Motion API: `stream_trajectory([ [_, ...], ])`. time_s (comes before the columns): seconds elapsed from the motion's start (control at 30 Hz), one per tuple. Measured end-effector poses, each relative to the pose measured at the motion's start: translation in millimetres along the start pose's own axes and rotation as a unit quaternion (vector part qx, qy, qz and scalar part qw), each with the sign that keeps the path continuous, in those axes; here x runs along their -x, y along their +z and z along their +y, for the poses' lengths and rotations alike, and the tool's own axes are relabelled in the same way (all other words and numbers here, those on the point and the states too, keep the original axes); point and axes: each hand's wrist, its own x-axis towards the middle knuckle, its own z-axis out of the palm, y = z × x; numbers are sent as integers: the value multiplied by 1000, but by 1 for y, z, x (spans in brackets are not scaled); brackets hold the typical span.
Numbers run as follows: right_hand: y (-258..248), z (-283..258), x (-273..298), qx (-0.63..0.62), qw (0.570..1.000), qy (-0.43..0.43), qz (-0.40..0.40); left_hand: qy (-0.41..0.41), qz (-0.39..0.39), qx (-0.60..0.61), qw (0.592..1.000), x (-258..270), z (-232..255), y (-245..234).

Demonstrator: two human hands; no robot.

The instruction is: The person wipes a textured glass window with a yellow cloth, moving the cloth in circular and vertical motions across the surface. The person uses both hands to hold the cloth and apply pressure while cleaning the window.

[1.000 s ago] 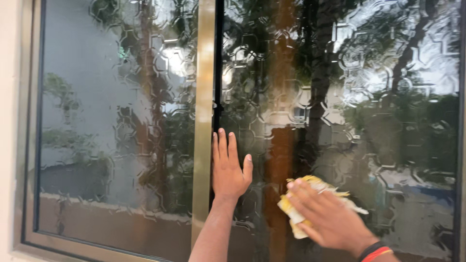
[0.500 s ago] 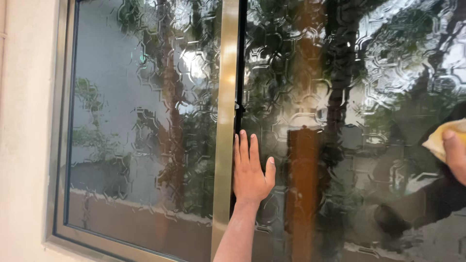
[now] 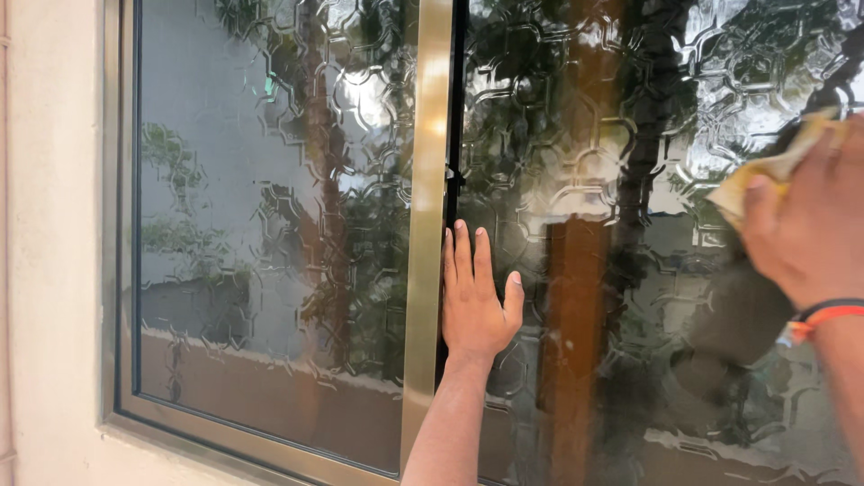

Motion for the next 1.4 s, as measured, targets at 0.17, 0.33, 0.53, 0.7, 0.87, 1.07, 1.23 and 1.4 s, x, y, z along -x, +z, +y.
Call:
stream_trajectory([
  [0.17,-2,-71,-10,-86,995,-35,-47,1,-4,-5,1000,-1,-1,-1],
  [0.33,-24,-127,-3,-122,987,-93,-52,1,-8,-5,1000,0,1,-3],
  [0.53,-44,-142,8,-114,984,-120,-69,3,-4,17,1000,-1,1,-4],
  [0.7,-58,-152,35,-111,974,-162,-111,-2,-5,19,1000,-2,0,-4],
  [0.87,-74,-151,71,-156,952,-222,-142,5,1,21,1000,-1,0,-4],
  [1.07,-96,-126,120,-206,906,-314,-197,11,5,33,999,0,-3,-5],
  [1.23,-94,-70,138,-191,892,-358,-200,8,3,42,999,-1,-3,-5],
  [1.4,-78,-14,114,-124,938,-262,-192,9,11,46,999,-1,-2,-4],
])
